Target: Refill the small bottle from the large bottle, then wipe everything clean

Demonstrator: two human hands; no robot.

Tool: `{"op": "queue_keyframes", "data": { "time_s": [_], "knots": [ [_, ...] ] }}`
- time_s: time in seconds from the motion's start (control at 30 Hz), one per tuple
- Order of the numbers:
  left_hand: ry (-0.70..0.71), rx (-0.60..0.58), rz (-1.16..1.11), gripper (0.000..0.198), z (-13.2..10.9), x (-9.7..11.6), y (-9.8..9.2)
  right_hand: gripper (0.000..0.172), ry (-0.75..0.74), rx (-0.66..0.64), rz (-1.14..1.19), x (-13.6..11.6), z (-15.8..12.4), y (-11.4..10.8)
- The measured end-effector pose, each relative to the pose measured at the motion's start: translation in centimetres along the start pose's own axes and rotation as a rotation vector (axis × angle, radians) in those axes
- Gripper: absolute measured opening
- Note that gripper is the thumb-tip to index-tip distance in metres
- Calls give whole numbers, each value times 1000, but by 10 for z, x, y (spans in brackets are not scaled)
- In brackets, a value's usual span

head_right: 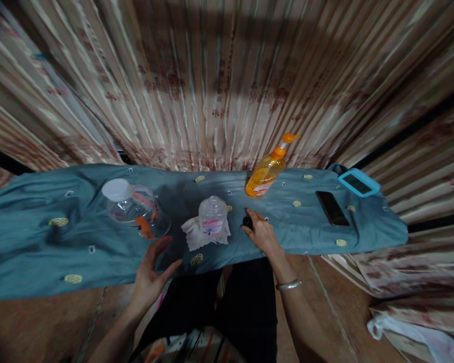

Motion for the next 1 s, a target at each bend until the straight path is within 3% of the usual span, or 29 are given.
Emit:
{"op": "queue_keyframes", "data": {
  "time_s": [0.17,0.27,0.33,0.47,0.6,0.7,0.83,1.0],
  "knots": [
    [129,-72,-128,102,42,24,51,33,-34,20,66,-2,7,7],
    [127,-119,-177,110,61,33,69,29,-6,61,115,-7,9,-5],
    [124,-142,-200,111,68,37,77,34,-2,112,282,-18,9,-21],
    [126,-195,-243,103,74,43,86,43,-164,107,651,-63,5,-59],
    [106,-223,-242,76,74,44,91,35,-363,22,425,-115,5,-92],
    [83,-202,-239,68,74,44,92,32,-500,-77,202,-141,10,-104],
    [97,-195,-261,64,75,46,91,29,-643,-199,7,-156,20,-107],
    [100,-193,-275,64,74,45,92,29,-697,-306,-167,-165,28,-103]
  ]
}}
Point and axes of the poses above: each hand's wrist, its own z-axis towards the middle knuckle, its own y-axis out of the palm, x = y × z, the point moved 2 cm from there along z, towards the middle knuckle, and after that the axes turned 8 degrees about z, right-handed, at the moved point
